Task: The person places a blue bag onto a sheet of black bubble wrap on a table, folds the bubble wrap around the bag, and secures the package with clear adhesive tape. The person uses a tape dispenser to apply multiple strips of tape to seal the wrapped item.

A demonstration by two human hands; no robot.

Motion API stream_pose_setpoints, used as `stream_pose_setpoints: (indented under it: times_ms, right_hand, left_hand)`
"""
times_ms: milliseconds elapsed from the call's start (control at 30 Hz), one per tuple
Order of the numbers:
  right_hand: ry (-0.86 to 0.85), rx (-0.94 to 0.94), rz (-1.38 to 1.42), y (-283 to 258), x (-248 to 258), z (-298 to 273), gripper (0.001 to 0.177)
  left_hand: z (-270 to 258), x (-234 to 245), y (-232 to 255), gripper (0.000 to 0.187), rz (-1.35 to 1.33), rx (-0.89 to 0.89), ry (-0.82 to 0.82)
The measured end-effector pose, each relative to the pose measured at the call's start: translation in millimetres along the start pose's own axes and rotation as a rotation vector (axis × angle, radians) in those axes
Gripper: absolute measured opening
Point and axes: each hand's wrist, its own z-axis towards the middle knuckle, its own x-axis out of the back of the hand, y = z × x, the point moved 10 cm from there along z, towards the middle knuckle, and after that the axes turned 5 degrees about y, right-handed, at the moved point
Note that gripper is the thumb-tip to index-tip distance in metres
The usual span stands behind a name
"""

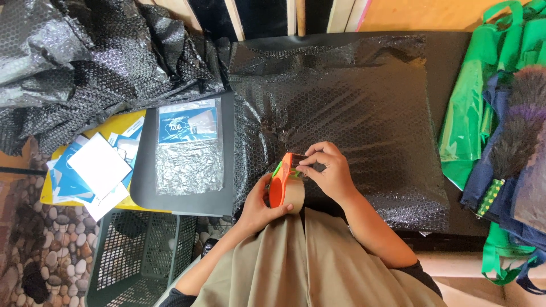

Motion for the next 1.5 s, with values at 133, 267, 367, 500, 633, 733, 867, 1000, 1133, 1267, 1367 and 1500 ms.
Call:
stream_pose_setpoints:
  times_ms: [133, 267, 367, 500, 633, 733, 867, 1000, 1133, 1267, 1367, 1500]
  right_hand:
    - [0.054, 0.100, -0.059, -4, -6, -2, 0.012]
    - [0.158, 0.227, -0.317, -1, -16, -12, 0.015]
    - [0.165, 0.224, -0.405, -2, -25, -15, 0.016]
    - [0.030, 0.084, -0.445, 11, -36, -17, 0.014]
    - [-0.041, -0.004, -0.429, 9, -37, -21, 0.013]
    - [-0.100, -0.076, -0.309, -5, -34, -21, 0.016]
    - [-0.168, -0.209, -0.125, -8, -24, -13, 0.018]
    - [-0.196, -0.387, -0.074, 13, -19, -22, 0.014]
    - [-0.184, -0.439, -0.003, 31, -2, -30, 0.016]
    - [-0.184, -0.373, -0.015, -13, 21, -16, 0.017]
    - [-0.165, -0.350, 0.057, -44, 38, -7, 0.015]
    - [-0.167, -0.266, 0.106, -62, 68, 8, 0.014]
  left_hand:
    - [-3, 0, 52, 0.097, 0.123, -0.168, 0.058]
    - [3, 10, 25, 0.035, 0.205, -0.302, 0.195]
    - [5, 17, 8, 0.028, 0.232, -0.341, 0.236]
    - [11, 23, -32, 0.035, 0.252, -0.330, 0.259]
    - [7, 26, -19, 0.039, 0.246, -0.297, 0.278]
    - [6, 29, -21, 0.042, 0.266, -0.255, 0.276]
    - [3, 29, -31, 0.046, 0.286, -0.205, 0.234]
    - [-5, 24, -17, 0.046, 0.299, -0.220, 0.134]
    - [-14, 21, -3, 0.045, 0.332, -0.256, 0.074]
    - [-13, 25, -12, 0.047, 0.408, -0.239, 0.088]
    - [-13, 25, -7, 0.047, 0.385, -0.242, 0.087]
    - [-11, 32, -8, 0.049, 0.331, -0.221, 0.086]
